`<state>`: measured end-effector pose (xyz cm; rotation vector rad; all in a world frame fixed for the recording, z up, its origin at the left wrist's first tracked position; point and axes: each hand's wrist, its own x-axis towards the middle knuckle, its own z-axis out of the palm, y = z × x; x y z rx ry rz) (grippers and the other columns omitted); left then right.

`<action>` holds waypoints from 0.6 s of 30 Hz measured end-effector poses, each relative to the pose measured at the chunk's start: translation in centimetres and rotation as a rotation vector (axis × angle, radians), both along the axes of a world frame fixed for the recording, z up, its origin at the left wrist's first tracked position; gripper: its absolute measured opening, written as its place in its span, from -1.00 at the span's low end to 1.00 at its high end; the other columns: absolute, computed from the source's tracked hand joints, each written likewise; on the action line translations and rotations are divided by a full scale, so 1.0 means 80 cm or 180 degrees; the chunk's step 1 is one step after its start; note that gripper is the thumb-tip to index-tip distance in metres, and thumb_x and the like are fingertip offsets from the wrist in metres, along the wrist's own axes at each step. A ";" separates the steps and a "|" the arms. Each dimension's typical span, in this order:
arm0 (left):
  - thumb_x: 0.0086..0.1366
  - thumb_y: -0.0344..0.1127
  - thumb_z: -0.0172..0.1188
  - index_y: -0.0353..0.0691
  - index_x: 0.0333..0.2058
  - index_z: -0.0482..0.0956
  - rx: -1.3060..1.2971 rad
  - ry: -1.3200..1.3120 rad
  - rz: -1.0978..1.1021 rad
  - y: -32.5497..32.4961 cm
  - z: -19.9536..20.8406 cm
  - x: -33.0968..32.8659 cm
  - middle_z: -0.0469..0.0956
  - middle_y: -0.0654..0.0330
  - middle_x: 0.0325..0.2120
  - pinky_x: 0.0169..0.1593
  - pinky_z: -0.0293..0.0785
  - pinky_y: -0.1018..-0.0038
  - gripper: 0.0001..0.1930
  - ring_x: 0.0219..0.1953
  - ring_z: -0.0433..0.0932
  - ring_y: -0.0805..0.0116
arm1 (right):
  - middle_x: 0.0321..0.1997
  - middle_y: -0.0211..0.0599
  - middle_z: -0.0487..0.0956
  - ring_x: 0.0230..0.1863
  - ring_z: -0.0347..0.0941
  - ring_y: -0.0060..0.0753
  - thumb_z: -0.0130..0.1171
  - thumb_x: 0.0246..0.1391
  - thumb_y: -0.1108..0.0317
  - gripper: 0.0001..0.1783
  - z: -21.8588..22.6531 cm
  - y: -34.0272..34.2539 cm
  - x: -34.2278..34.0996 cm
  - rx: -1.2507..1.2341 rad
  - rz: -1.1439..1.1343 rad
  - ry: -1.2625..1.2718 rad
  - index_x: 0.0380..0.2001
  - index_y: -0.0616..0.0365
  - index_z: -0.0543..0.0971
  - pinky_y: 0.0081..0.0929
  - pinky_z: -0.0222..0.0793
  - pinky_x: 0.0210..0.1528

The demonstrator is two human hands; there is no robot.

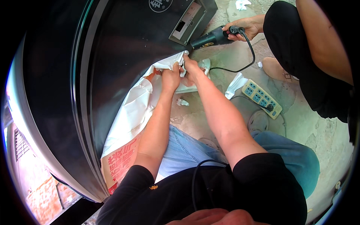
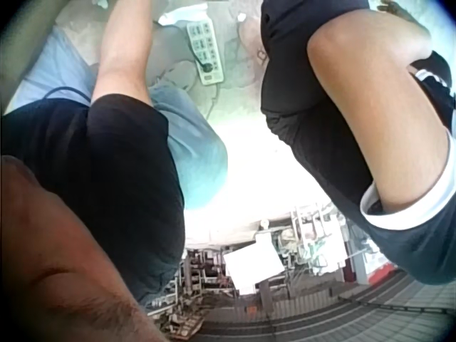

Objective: The person sits on the floor and peels a large protective film or sticker off the side of a dark appliance. Another person assists by using a heat gun to warm the film, making it easier to remove. The person peels the film by hand, pulling it away from the surface.

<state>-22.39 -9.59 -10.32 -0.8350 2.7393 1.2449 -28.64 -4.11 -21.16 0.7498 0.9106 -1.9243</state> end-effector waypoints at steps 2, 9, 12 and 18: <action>0.44 -0.20 0.04 -0.35 -0.46 0.60 0.0062 0.0029 0.0034 0.001 -0.008 0.000 0.62 0.16 -0.59 -0.35 0.47 0.28 -0.63 -0.52 0.58 0.28 | -0.03 -0.16 0.58 -0.13 0.48 -0.20 0.00 0.38 -0.05 -0.47 -0.013 0.000 -0.003 0.0017 0.0070 0.0047 0.06 0.23 0.51 -0.04 0.44 -0.11; 0.47 -0.15 0.04 -0.38 -0.40 0.62 0.0174 -0.0023 0.0498 0.021 0.004 -0.001 0.64 0.11 -0.57 -0.36 0.49 0.31 -0.60 -0.51 0.62 0.28 | -0.54 -0.38 0.38 -0.57 0.28 -0.43 -0.08 0.42 0.12 -0.67 0.010 0.017 0.016 -0.0960 -0.0914 -0.0116 -0.36 0.09 0.45 -0.39 0.26 -0.56; 0.46 -0.16 0.05 -0.40 -0.35 0.62 0.0076 -0.0101 0.0569 0.013 0.000 0.004 0.65 0.07 -0.54 -0.33 0.50 0.28 -0.62 -0.48 0.64 0.22 | -0.58 -0.47 0.28 -0.61 0.19 -0.52 -0.10 0.42 0.13 -0.68 0.038 0.019 0.024 -0.0652 -0.0818 -0.0185 -0.42 0.03 0.38 -0.47 0.16 -0.63; 0.44 -0.16 0.07 -0.40 -0.35 0.62 -0.0480 0.0020 0.0136 -0.003 -0.012 0.008 0.66 0.04 -0.52 -0.29 0.50 0.22 -0.63 -0.45 0.65 0.11 | -0.61 -0.58 0.27 -0.65 0.14 -0.63 -0.09 0.42 0.08 -0.70 0.030 0.021 0.027 -0.0936 -0.1009 -0.0216 -0.37 -0.03 0.41 -0.56 0.08 -0.66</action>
